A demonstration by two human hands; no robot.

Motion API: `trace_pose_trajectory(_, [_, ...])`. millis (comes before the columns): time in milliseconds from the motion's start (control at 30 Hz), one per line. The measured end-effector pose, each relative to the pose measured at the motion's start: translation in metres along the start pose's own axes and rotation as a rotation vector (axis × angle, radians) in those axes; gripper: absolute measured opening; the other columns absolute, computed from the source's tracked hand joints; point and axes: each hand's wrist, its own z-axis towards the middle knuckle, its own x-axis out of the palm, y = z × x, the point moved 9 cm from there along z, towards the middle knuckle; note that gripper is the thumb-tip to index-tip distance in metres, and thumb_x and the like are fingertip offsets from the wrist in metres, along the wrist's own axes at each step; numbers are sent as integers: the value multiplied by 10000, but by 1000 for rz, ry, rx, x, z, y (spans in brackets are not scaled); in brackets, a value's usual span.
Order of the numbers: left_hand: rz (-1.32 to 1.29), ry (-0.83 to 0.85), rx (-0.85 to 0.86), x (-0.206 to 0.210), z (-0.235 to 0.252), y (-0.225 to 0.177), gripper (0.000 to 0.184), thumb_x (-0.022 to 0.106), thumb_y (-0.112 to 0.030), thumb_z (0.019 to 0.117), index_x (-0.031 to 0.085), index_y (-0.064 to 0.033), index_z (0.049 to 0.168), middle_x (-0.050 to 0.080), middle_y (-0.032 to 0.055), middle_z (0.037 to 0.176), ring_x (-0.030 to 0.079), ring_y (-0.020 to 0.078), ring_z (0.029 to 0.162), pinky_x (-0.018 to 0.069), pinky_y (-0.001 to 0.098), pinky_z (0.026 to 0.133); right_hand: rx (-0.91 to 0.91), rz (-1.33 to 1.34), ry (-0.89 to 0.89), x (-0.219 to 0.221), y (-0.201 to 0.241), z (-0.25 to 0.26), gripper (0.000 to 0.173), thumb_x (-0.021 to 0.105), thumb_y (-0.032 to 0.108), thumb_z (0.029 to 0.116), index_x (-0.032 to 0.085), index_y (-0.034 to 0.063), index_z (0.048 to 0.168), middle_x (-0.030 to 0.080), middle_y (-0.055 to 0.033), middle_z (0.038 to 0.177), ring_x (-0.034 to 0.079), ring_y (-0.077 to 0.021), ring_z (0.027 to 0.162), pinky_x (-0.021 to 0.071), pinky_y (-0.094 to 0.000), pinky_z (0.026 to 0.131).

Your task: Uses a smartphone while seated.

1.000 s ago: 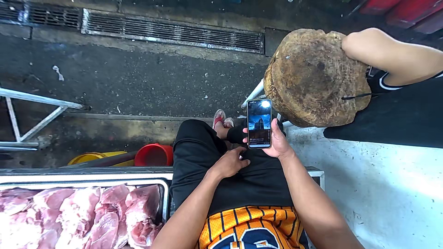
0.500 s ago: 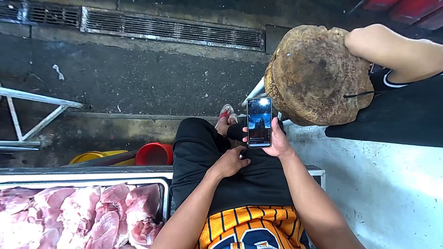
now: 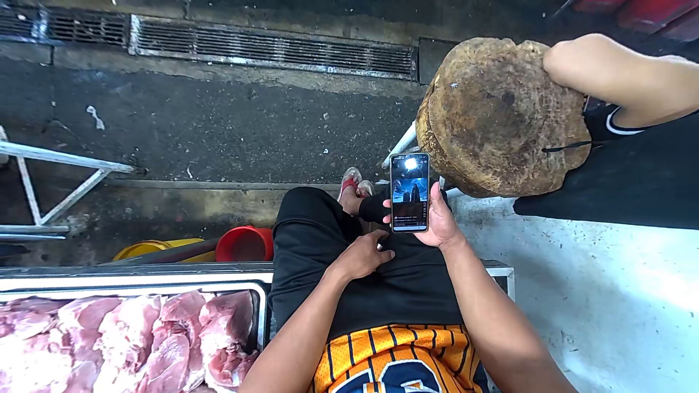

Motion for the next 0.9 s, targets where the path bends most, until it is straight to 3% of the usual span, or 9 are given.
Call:
trace_pose_trajectory(167, [-27,14,-9,0,2,3,571,664,-423,967,514,-163,1453,668,97,1151,679,180,851,585,408,808,3,8,0,1,1,-1,829,416,805,907,454,213,1486,607,-255,1341,656,-427,1141,538,-574,989])
trace_pose_trajectory(300, [-113,12,-11,1,4,5,508,668,-390,975,540,-156,1408,672,75,1028,657,148,719,589,355,709,-19,99,63,22,3,-8,781,445,765,930,466,212,1482,592,-246,1363,640,-424,1156,520,-588,997])
trace_pose_trajectory(400, [-242,-21,97,-1,0,-2,417,691,-367,963,599,-110,1277,672,18,891,633,93,672,573,308,673,20,199,132,55,-14,-16,743,471,734,935,486,216,1467,549,-235,1417,611,-444,1184,512,-635,966])
trace_pose_trajectory(467, [-452,-68,264,-4,-10,-9,398,767,-311,856,656,-87,1166,692,-60,854,634,7,699,565,230,690,92,253,191,76,-32,-21,711,473,701,953,492,208,1466,508,-232,1473,583,-471,1224,502,-674,956])
trace_pose_trajectory(567, [-840,-13,413,-3,-27,-9,251,807,-178,814,672,-149,1023,698,-101,801,652,-16,695,561,184,698,193,280,282,96,-54,-22,691,482,666,975,493,182,1468,475,-238,1508,578,-476,1240,550,-615,912])
trace_pose_trajectory(667, [-1225,205,744,-3,-48,-17,258,761,-352,914,721,-234,1141,766,-57,902,716,18,738,598,187,706,228,275,345,110,-64,-16,702,459,674,982,488,161,1460,472,-262,1505,631,-456,1165,609,-491,794])
trace_pose_trajectory(700, [-1252,168,745,-6,-60,-23,338,759,-432,890,717,-228,1155,769,-51,903,719,16,753,594,179,733,236,283,346,114,-66,-15,711,453,684,978,492,158,1454,486,-268,1490,648,-450,1136,613,-476,772])
trace_pose_trajectory(800, [-1265,-100,626,-20,-90,-53,502,825,-537,712,682,-124,960,722,-42,771,671,-16,670,522,115,656,248,299,329,127,-74,-16,733,423,713,972,500,155,1442,523,-265,1447,675,-419,1068,609,-468,760])
trace_pose_trajectory(900, [-1378,94,775,-16,-100,-58,539,760,-541,812,679,-109,1124,780,30,910,746,68,777,571,162,709,267,306,316,135,-87,-19,737,412,718,973,502,151,1435,525,-253,1441,671,-394,1055,597,-466,777])
